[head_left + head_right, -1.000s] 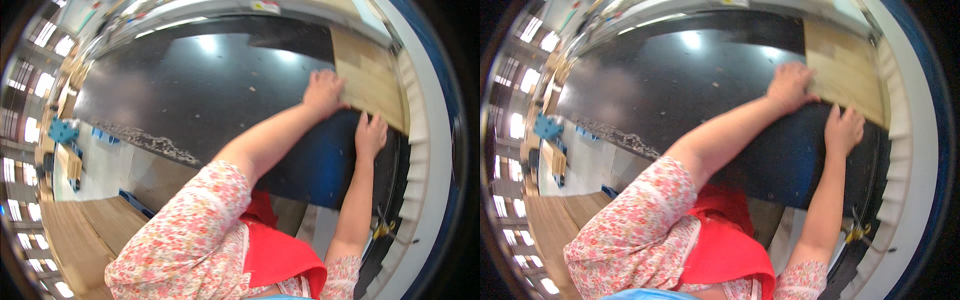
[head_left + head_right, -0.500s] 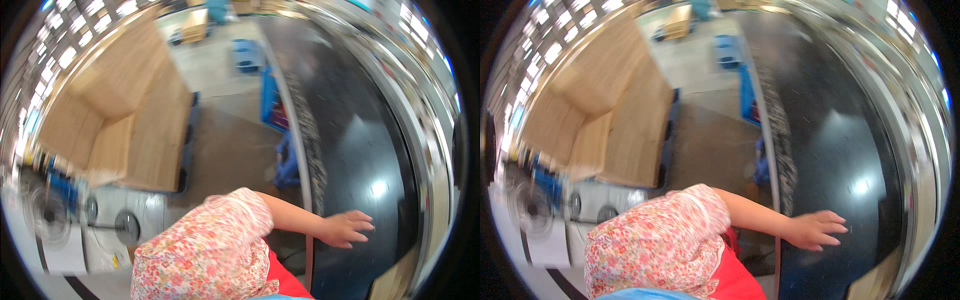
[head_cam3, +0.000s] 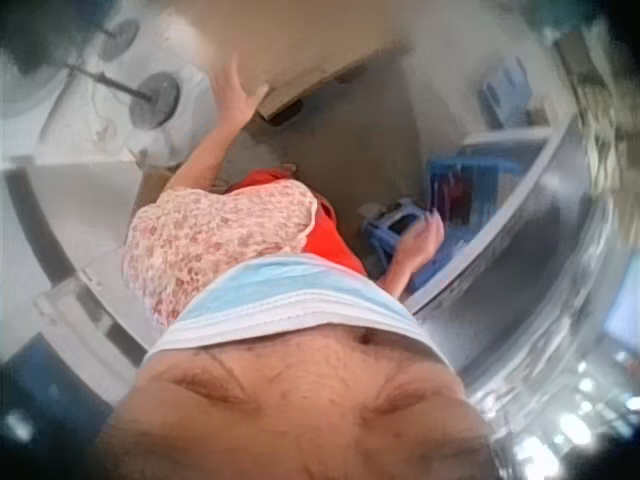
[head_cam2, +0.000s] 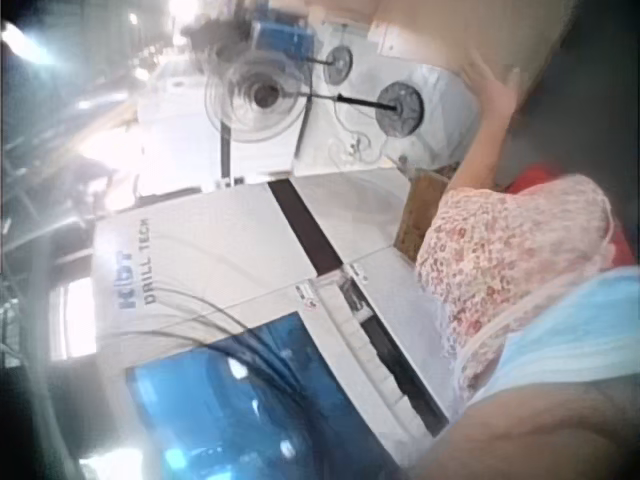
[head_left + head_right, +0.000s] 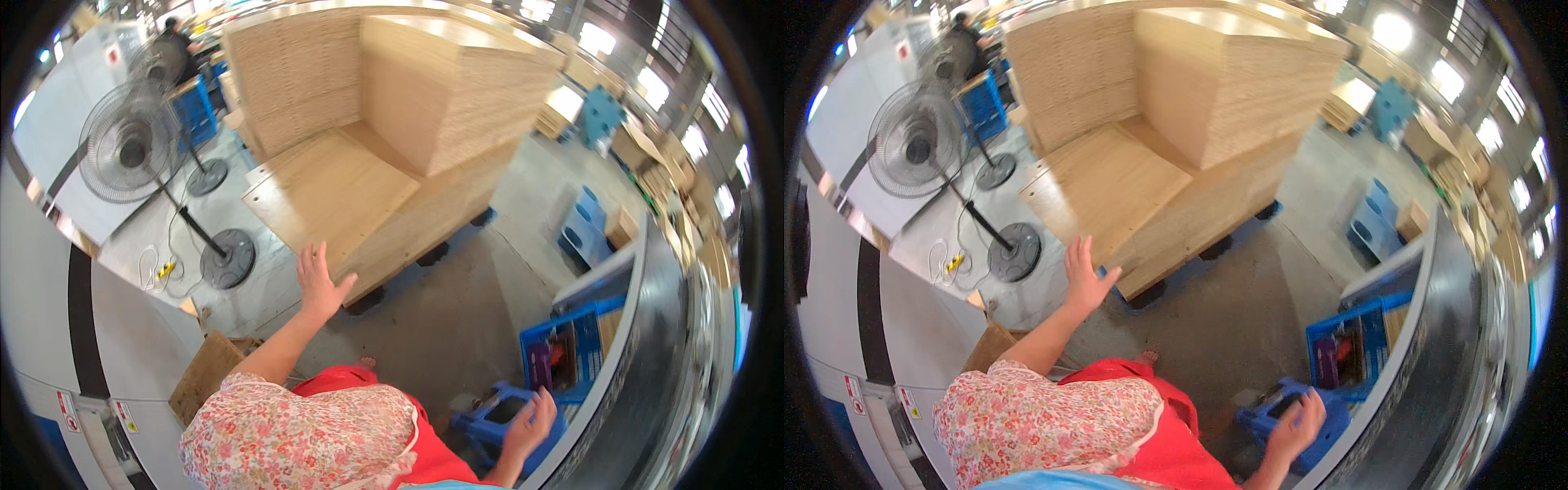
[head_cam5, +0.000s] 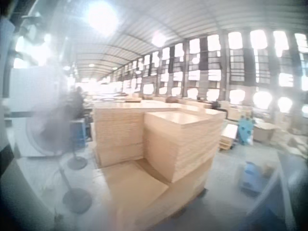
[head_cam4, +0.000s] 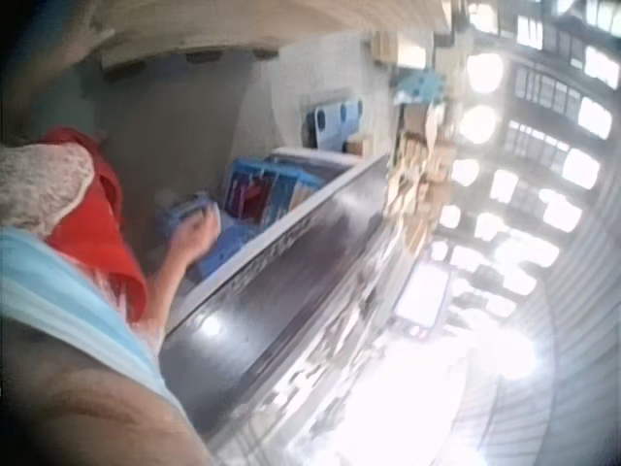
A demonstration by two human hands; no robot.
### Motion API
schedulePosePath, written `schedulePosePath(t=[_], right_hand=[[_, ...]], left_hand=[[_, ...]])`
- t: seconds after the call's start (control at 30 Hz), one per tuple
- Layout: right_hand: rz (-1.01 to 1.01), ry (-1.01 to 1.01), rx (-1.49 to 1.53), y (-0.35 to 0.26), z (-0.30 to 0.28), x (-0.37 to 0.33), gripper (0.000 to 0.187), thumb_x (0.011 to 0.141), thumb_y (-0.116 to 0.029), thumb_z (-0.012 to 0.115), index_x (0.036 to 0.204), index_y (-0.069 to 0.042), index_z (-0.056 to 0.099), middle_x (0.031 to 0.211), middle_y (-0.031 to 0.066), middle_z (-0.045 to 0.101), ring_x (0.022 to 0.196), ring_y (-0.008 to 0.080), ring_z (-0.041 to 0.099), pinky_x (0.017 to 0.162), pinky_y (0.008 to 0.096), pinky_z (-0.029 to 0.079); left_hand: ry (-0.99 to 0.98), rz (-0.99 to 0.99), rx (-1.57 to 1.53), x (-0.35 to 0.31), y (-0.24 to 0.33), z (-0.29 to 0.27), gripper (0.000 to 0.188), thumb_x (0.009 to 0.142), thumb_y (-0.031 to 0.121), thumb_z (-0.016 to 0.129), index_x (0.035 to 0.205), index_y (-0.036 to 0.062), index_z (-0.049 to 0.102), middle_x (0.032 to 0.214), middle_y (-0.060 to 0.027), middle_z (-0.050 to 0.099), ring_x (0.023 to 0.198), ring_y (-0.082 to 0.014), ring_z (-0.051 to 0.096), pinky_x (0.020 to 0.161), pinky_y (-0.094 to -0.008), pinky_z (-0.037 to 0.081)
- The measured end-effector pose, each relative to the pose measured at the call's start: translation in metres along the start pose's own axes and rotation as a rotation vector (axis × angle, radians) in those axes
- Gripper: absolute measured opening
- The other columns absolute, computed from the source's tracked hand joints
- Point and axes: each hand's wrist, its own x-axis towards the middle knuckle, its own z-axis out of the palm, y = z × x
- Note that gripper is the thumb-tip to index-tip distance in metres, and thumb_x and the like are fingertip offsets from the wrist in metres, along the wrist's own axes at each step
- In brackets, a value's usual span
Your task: The person moves wooden boards from a stack to a machine, then stacks them on a pallet and moves the pallet.
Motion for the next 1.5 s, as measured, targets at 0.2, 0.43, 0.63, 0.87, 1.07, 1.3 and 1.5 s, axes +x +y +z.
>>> schedulePosePath(t=[0.2, 0.43, 0.63, 0.87, 1.07, 1.3, 1.5], right_hand=[[-0.479, -0.429, 0.399, -0.123, 0.211, 0.148, 0.033, 0.078, -0.004, 0.060, 0.110, 0.003, 0.055, 0.121, 0.0202, 0.052, 0.111, 0.0372, 0.049, 0.092, 0.0400, 0.043], [-0.430, -0.633, 0.440, -0.188, 0.355, 0.219, 0.047, 0.078, -0.014, 0.064, 0.118, 0.004, 0.045, 0.127, 0.0242, 0.043, 0.112, 0.0408, 0.044, 0.094, 0.0449, 0.039], [-0.669, -0.567, 0.341, -0.190, 0.431, 0.263, 0.048, 0.080, -0.019, 0.062, 0.118, 0.005, 0.046, 0.132, 0.0229, 0.038, 0.115, 0.0417, 0.040, 0.096, 0.0455, 0.037], [-0.852, -0.753, 0.475, -0.161, 0.402, 0.267, 0.041, 0.085, -0.026, 0.058, 0.113, 0.003, 0.052, 0.102, 0.0223, 0.058, 0.092, 0.0389, 0.056, 0.082, 0.0409, 0.046], [0.273, -2.007, 0.728, -0.151, 0.395, 0.254, 0.049, 0.088, -0.042, 0.056, 0.117, -0.003, 0.052, 0.111, 0.0111, 0.060, 0.096, 0.0235, 0.059, 0.081, 0.0391, 0.049], [0.550, -2.005, 1.121, -0.177, 0.425, 0.211, 0.040, 0.086, -0.030, 0.063, 0.116, -0.006, 0.055, 0.106, 0.0073, 0.062, 0.098, 0.0225, 0.059, 0.082, 0.0351, 0.050], [-0.050, -2.096, 1.234, -0.224, 0.341, 0.268, 0.035, 0.087, -0.024, 0.062, 0.114, -0.002, 0.057, 0.104, 0.0047, 0.062, 0.090, 0.0135, 0.057, 0.075, 0.0298, 0.049]], left_hand=[[-0.087, -0.179, 0.055, -0.001, -0.032, 0.001, 0.094, 0.069, 0.039, 0.074, 0.138, 0.0028, 0.022, 0.143, -0.0286, 0.014, 0.133, -0.0452, 0.012, 0.108, -0.0512, 0.014], [0.201, -0.726, -0.532, 0.003, -0.060, 0.020, 0.075, 0.083, 0.029, 0.065, 0.137, 0.0020, 0.021, 0.130, -0.0210, 0.038, 0.112, -0.0316, 0.047, 0.090, -0.0437, 0.041], [0.133, -1.182, -0.966, 0.012, -0.032, 0.018, 0.037, 0.090, 0.030, 0.056, 0.115, 0.0043, 0.045, 0.089, -0.0075, 0.060, 0.070, -0.0163, 0.060, 0.056, -0.0311, 0.050], [0.868, -1.268, -1.346, -0.051, -0.039, 0.022, 0.036, 0.086, 0.046, 0.059, 0.095, 0.0102, 0.057, 0.090, -0.0046, 0.062, 0.080, -0.0146, 0.058, 0.065, -0.0299, 0.049], [0.892, -1.117, -1.538, -0.042, 0.018, 0.049, 0.049, 0.087, 0.048, 0.054, 0.120, 0.0110, 0.051, 0.118, -0.0061, 0.057, 0.105, -0.0218, 0.056, 0.090, -0.0394, 0.045], [0.759, -0.917, -1.541, -0.032, -0.019, 0.076, 0.050, 0.093, 0.034, 0.047, 0.133, 0.0047, 0.038, 0.131, -0.0129, 0.048, 0.116, -0.0302, 0.050, 0.096, -0.0485, 0.041], [0.788, -0.776, -1.481, 0.007, 0.017, -0.006, 0.052, 0.094, 0.039, 0.042, 0.133, 0.0053, 0.038, 0.130, -0.0125, 0.048, 0.115, -0.0296, 0.050, 0.095, -0.0446, 0.042]])
